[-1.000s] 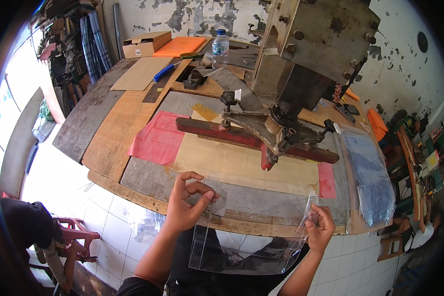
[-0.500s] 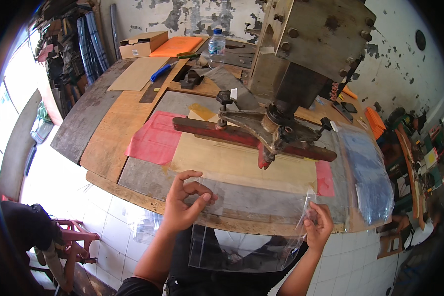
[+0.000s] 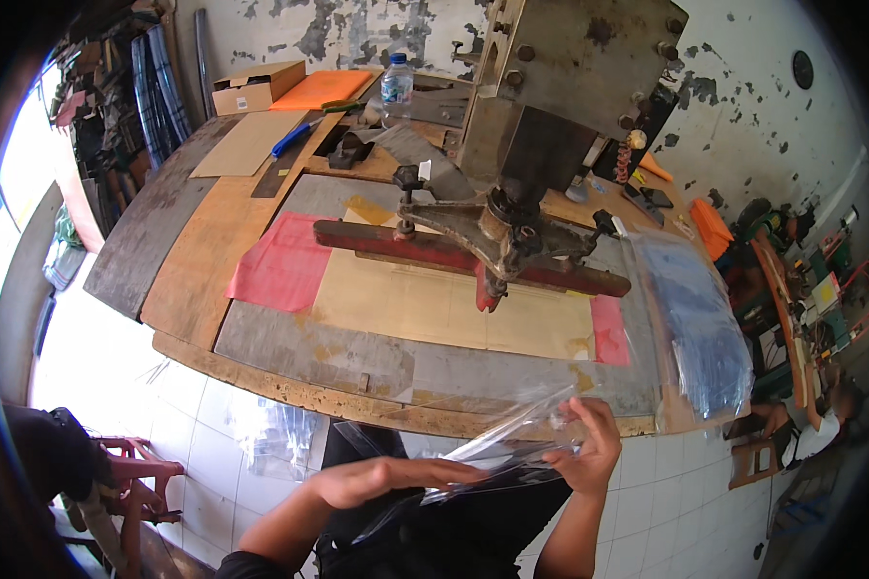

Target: The person picks up a plastic sheet by hand, unfolds and separates its layers, and aligns it on the worktable under the press machine.

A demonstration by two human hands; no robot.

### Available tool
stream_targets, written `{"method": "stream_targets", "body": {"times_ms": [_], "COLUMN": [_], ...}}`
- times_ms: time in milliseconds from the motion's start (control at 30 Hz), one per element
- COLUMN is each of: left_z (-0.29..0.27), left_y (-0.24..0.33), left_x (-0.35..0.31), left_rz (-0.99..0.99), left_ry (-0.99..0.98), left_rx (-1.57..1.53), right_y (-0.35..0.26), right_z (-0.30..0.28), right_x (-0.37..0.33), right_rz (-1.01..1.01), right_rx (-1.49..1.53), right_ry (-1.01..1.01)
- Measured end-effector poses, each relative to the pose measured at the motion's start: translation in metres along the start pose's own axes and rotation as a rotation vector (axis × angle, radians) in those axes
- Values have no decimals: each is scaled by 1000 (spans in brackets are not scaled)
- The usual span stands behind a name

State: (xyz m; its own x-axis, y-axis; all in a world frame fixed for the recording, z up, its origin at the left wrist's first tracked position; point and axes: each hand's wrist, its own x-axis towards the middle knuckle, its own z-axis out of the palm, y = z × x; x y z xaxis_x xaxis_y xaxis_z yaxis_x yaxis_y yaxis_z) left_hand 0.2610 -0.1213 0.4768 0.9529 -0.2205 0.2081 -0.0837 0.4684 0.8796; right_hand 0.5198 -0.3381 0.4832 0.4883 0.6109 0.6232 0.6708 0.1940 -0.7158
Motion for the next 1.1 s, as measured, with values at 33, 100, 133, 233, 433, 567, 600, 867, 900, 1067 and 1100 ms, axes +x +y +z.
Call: {"method": "stream_targets", "body": {"times_ms": [33,100,133,233,433,567,600,867,900,1067,1100], "left_z": [5,14,19,27,34,27,30,39,45,51,50], "left_y": [-9,-17,-26,-55,-45,-20,-12,22,29,23,23], "left_x": [2,14,18,16,23,32,33,23,25,27,28], "left_rz": [-10,-5,9,32,190,276,297,112,68,178,234], "left_ry": [-21,-106,-87,31,235,160,176,267,321,439,481], "left_rx": [33,34,-62,-166,122,135,98,520,540,844,929], "right_y": [-6,-18,-23,-33,-55,-65,-69,-77,-75,-70,-70], "right_z": [2,4,5,-2,3,5,6,12,12,17,18], "right_x": [1,-1,-1,-2,2,1,3,0,-2,-8,-8], "right_rz": [-80,-34,-56,-76,-135,-119,-121,-125,-124,-96,-94], "right_rx": [-41,-56,-75,-119,-84,-207,-204,-188,-189,-170,-172], "right_ry": [-33,-36,-53,-183,-304,-428,-429,-451,-451,-410,-410]}}
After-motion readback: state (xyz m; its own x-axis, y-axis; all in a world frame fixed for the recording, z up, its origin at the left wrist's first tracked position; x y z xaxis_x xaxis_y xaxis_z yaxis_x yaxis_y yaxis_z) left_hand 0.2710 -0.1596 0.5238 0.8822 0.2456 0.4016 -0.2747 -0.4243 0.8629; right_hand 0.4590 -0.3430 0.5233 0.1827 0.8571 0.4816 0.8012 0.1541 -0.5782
